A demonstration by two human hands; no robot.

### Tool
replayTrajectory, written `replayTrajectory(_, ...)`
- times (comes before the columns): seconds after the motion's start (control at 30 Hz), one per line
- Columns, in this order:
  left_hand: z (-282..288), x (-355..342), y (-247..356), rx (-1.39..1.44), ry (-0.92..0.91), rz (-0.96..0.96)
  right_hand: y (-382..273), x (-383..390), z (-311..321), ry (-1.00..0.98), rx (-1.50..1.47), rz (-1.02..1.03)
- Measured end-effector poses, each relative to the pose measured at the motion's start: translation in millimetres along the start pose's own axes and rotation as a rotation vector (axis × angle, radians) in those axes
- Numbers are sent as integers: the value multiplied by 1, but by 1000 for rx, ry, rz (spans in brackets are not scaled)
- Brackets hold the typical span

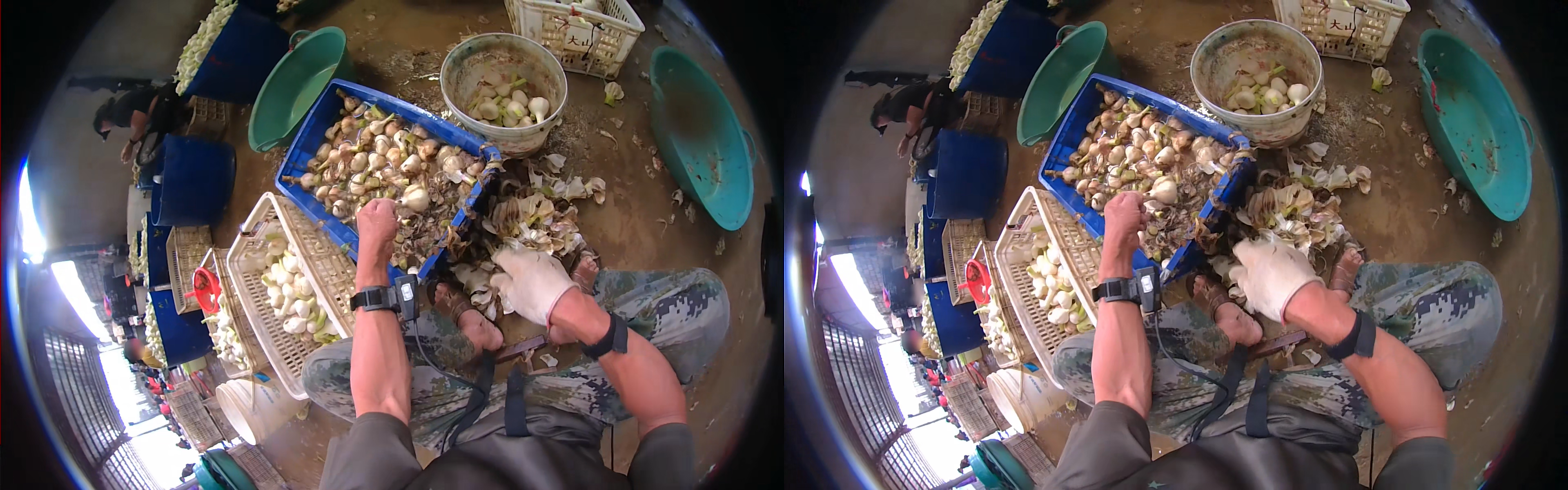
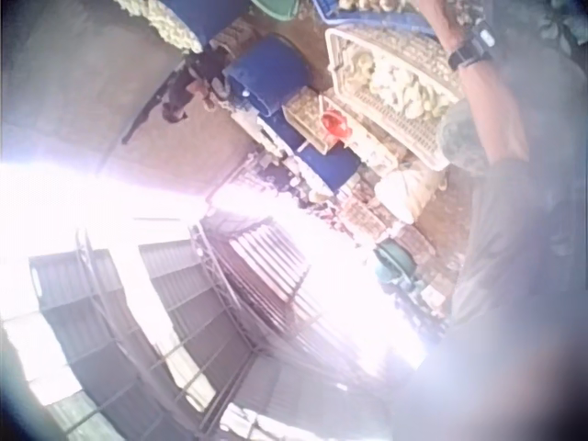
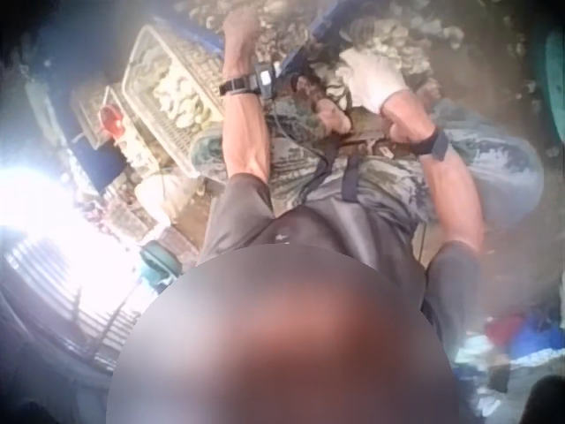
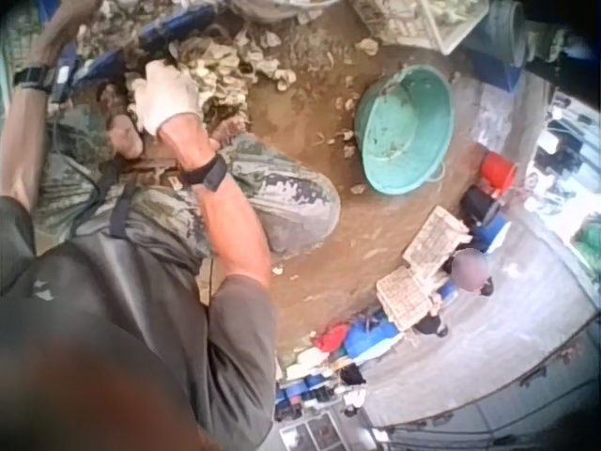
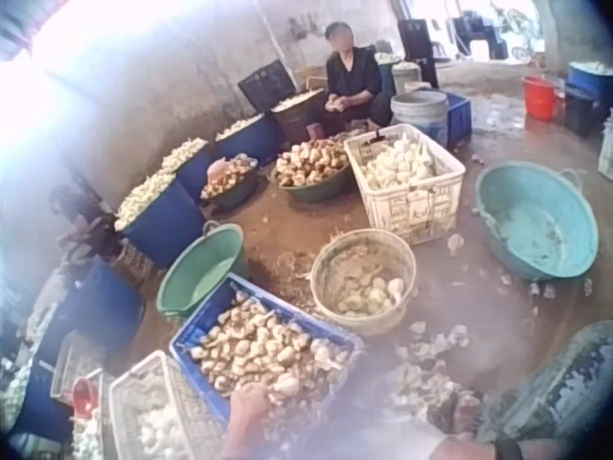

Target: The person is peeling and cleaning flower or garlic bulbs by hand while wearing gloves.

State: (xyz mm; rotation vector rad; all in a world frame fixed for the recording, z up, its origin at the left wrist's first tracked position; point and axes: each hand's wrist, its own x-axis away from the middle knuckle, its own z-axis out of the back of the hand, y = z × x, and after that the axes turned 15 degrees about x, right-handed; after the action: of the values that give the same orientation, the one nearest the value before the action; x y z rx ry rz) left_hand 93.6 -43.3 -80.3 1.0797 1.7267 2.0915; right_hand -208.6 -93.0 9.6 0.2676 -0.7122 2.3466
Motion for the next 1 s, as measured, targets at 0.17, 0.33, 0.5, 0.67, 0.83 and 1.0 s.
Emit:
replayTrajectory(0.17, -23, 71, 48, 531, -330, 358, 11, -19, -13, 46, -821, -98)
replayTrajectory(0.33, -32, 122, 41, 676, -533, 423, 2, -4, 15, -175, -1591, 76)
replayTrajectory(0.5, -44, 148, 31, 200, -440, 114, 2, 3, 11, -124, -1445, 61)
replayTrajectory(0.67, -43, 171, 34, -146, -521, -188, -3, 7, 3, 221, -976, 28)
replayTrajectory(0.83, -44, 183, 37, 124, -584, -60, 0, 5, 1, 187, -774, 148)
replayTrajectory(1.0, -43, 181, 29, 57, -569, -70, 6, 2, 4, 178, -407, 118)
